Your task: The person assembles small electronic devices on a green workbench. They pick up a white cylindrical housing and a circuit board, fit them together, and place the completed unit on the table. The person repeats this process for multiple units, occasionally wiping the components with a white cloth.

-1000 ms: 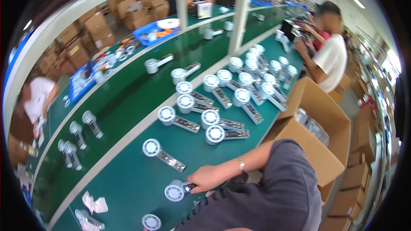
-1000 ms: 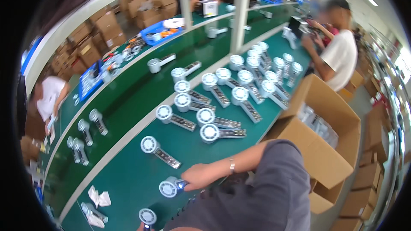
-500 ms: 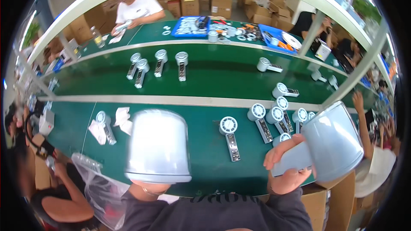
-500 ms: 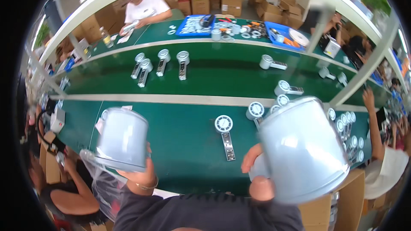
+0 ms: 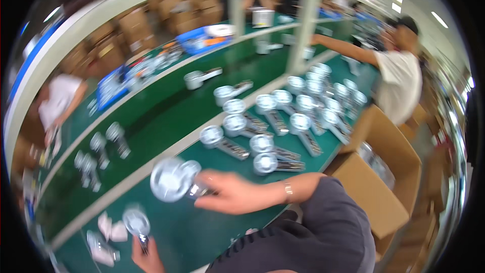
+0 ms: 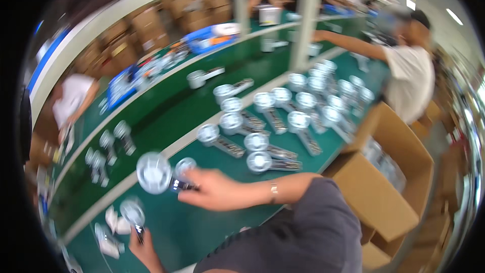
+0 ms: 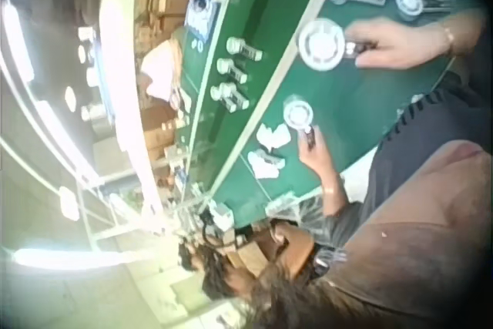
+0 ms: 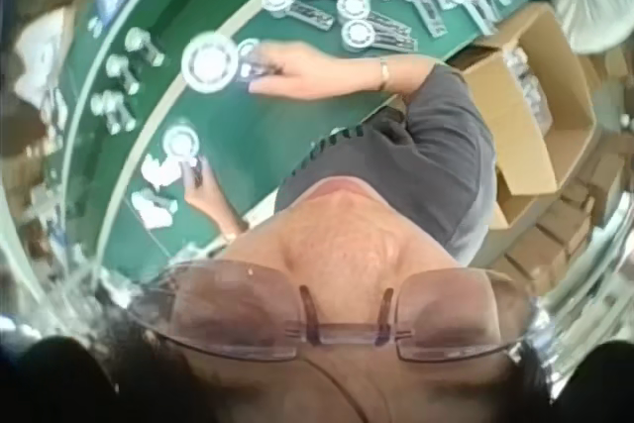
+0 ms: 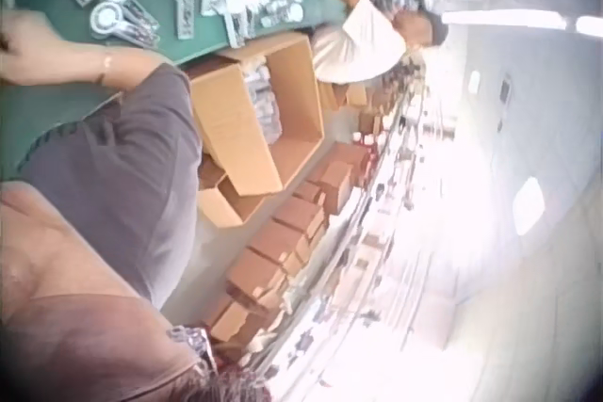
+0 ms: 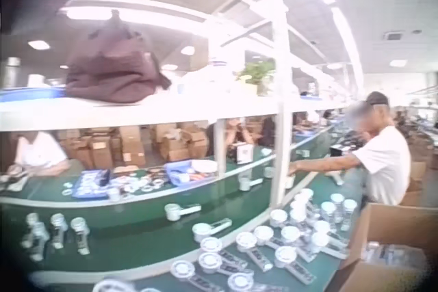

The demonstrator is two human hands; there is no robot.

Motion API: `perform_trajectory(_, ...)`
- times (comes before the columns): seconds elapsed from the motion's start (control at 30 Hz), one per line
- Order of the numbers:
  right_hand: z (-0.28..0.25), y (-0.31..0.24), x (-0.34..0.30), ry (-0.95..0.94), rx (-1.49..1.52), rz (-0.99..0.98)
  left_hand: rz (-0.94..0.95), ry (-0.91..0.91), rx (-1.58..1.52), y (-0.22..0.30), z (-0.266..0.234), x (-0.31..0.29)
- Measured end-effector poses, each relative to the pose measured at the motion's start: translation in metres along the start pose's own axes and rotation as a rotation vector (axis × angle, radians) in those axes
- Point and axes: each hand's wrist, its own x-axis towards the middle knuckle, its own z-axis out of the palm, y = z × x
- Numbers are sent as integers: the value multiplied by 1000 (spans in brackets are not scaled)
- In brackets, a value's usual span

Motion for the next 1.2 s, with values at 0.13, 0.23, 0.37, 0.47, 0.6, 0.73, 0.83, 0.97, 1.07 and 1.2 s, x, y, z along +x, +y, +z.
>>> perform_trajectory(0.13, -5, -43, -5, 384, 522, -833, 407, 505, -549, 92, 23, 36)
perform_trajectory(0.23, 16, -40, 11, 627, 395, -733, 440, 744, -635, 109, 48, 52)
perform_trajectory(0.37, 32, -29, 20, 695, 524, -975, 713, 692, -497, 92, 48, 67)
perform_trajectory(0.47, 25, -31, 24, 714, 116, -842, 477, 675, -673, 95, 60, 56)
perform_trajectory(0.6, 20, -19, 40, 893, 142, -1283, 530, 599, -567, 87, 64, 54)
perform_trajectory(0.73, 19, -18, 14, 664, 264, -709, 582, 571, -605, 88, 64, 43)
perform_trajectory(0.83, 20, -22, 21, 725, 326, -720, 463, 596, -408, 94, 66, 50)
perform_trajectory(0.97, 23, -28, 37, 855, 341, -1291, 563, 766, -786, 98, 73, 61)
perform_trajectory(1.07, 17, -26, 32, 667, 320, -825, 338, 571, -203, 94, 67, 53)
perform_trajectory(1.2, 16, -3, 24, 306, 465, -551, 576, 878, -337, 113, 65, 49)
